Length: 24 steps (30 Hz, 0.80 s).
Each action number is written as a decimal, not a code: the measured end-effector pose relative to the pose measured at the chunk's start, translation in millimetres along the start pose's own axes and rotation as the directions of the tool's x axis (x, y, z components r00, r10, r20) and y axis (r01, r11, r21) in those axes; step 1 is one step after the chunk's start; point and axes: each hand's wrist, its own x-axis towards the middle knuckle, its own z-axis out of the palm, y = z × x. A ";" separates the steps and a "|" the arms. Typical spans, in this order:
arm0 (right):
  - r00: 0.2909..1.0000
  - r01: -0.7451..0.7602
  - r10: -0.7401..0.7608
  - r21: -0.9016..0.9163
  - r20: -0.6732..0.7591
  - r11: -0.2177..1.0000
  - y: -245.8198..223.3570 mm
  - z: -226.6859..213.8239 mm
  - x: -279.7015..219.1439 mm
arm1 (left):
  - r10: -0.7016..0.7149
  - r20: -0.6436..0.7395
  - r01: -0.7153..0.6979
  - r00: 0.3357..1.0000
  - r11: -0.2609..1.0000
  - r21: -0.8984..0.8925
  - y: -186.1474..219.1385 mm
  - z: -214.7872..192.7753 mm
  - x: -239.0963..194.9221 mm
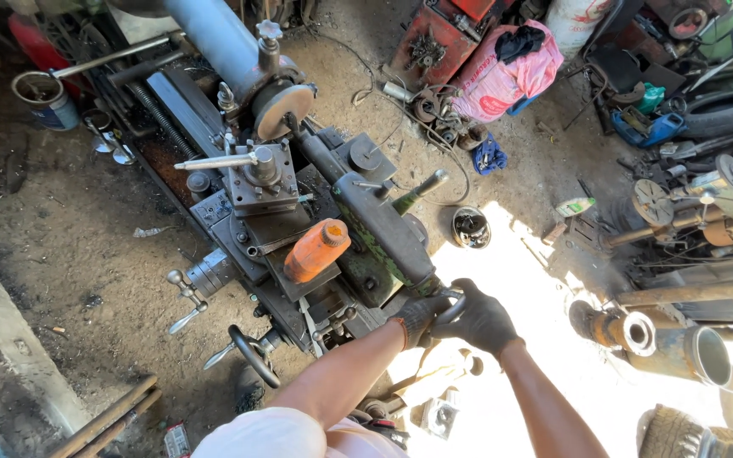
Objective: The person operates a lathe to machine a metal part, using hand wheels to control the cutting tool and applying lubricant from a bottle.
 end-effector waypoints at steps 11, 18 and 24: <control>0.994 0.110 -0.110 -0.005 -0.024 0.994 23.4 9.1 16.8 | -0.167 -0.173 0.162 0.971 0.986 -0.045 -36.7 4.5 22.7; 1.000 -0.024 0.025 -0.068 0.012 0.997 -9.5 0.6 -5.3 | -0.123 -0.205 0.142 0.971 0.987 0.081 -61.4 -1.8 69.5; 0.986 -0.152 0.164 -0.213 0.042 0.965 -17.2 2.8 -17.7 | -0.083 -0.066 0.086 0.994 0.995 0.048 -62.6 -18.4 54.9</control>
